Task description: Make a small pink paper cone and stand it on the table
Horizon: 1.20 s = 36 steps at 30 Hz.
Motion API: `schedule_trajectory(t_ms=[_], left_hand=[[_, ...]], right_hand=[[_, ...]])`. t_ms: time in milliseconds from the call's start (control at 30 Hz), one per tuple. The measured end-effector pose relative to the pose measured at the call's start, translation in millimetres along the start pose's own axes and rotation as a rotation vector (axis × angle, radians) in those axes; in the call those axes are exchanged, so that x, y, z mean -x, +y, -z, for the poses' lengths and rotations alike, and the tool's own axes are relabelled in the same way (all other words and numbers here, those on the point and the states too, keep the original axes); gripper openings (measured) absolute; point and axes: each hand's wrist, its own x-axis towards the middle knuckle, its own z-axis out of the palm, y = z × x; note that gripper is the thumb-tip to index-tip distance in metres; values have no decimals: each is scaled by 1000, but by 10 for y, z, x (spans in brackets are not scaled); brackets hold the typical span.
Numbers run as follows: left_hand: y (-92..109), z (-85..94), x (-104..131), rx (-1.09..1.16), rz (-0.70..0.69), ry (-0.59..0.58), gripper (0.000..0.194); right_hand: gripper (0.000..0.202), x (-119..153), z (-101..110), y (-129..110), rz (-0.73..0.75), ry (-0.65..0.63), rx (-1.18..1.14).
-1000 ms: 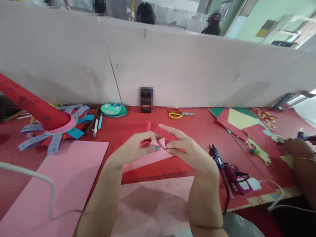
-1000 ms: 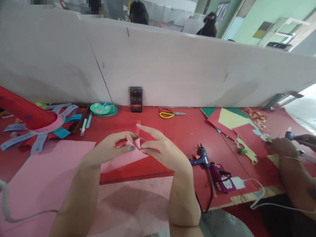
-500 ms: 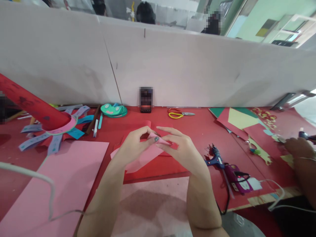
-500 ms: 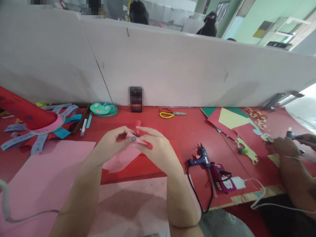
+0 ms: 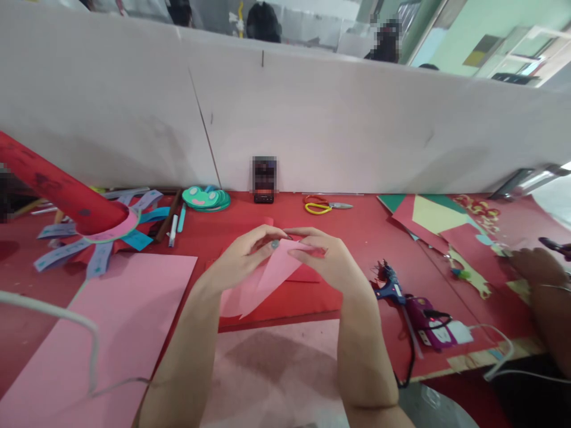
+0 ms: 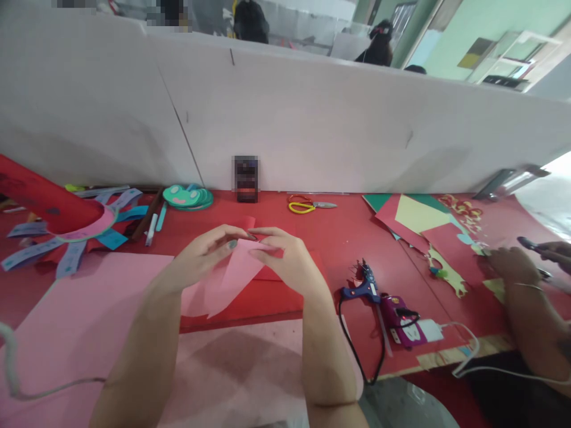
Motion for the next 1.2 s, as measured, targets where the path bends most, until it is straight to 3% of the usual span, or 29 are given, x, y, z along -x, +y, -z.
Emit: schedule_trajectory(t_ms=[133, 367, 800, 1000, 1200], left_hand=[[-32, 116, 62, -42, 65, -158, 43], [18, 166, 119, -288, 200, -270, 68], [100, 33, 44, -243, 180, -49, 59], [137, -38, 49, -237, 148, -16, 55], [157, -199, 1, -245, 63, 13, 52]], right_hand=[[8, 17, 128, 24, -29, 43, -38], [13, 44, 221, 25, -55, 108, -114], [23, 11, 191, 159, -69, 158, -9], [20, -17, 138, 152, -68, 197, 25], [17, -59, 78, 135, 24, 274, 6]])
